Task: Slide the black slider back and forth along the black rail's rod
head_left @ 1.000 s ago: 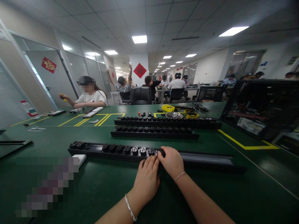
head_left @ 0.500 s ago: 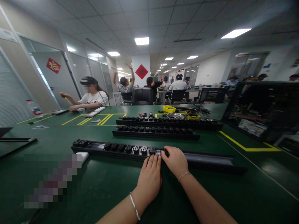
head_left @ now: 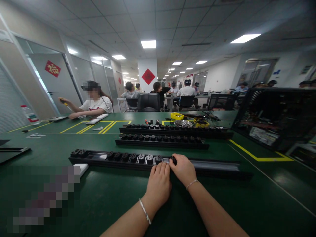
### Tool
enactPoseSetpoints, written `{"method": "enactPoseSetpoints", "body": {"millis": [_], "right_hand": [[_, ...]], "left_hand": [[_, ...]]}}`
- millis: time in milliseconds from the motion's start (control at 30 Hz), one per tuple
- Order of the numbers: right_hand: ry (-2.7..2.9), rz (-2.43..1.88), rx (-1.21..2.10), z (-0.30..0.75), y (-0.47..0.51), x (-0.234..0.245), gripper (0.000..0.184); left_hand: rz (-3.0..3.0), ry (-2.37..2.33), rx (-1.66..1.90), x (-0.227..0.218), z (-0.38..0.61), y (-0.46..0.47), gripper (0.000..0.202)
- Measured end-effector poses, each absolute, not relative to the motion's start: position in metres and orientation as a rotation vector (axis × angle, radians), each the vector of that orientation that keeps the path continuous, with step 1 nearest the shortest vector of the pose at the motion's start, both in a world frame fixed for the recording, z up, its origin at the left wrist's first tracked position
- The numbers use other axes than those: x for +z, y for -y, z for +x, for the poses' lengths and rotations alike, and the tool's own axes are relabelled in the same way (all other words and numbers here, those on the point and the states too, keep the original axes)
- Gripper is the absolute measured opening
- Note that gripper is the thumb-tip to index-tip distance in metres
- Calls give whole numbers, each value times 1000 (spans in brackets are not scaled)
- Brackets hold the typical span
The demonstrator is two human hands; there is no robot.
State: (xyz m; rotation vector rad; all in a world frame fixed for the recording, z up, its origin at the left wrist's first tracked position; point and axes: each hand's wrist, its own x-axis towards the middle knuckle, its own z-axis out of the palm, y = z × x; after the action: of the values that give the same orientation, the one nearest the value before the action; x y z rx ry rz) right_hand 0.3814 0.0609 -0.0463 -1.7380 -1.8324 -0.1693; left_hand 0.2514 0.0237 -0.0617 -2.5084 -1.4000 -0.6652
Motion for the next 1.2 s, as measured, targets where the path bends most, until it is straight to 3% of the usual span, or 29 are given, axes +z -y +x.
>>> {"method": "enactPoseSetpoints", "body": {"millis": [1200], "right_hand": [[1730, -1857, -219, 380, -60, -46, 23]], "left_hand": [[-2645, 1424, -725, -62, 246, -30, 56]]}}
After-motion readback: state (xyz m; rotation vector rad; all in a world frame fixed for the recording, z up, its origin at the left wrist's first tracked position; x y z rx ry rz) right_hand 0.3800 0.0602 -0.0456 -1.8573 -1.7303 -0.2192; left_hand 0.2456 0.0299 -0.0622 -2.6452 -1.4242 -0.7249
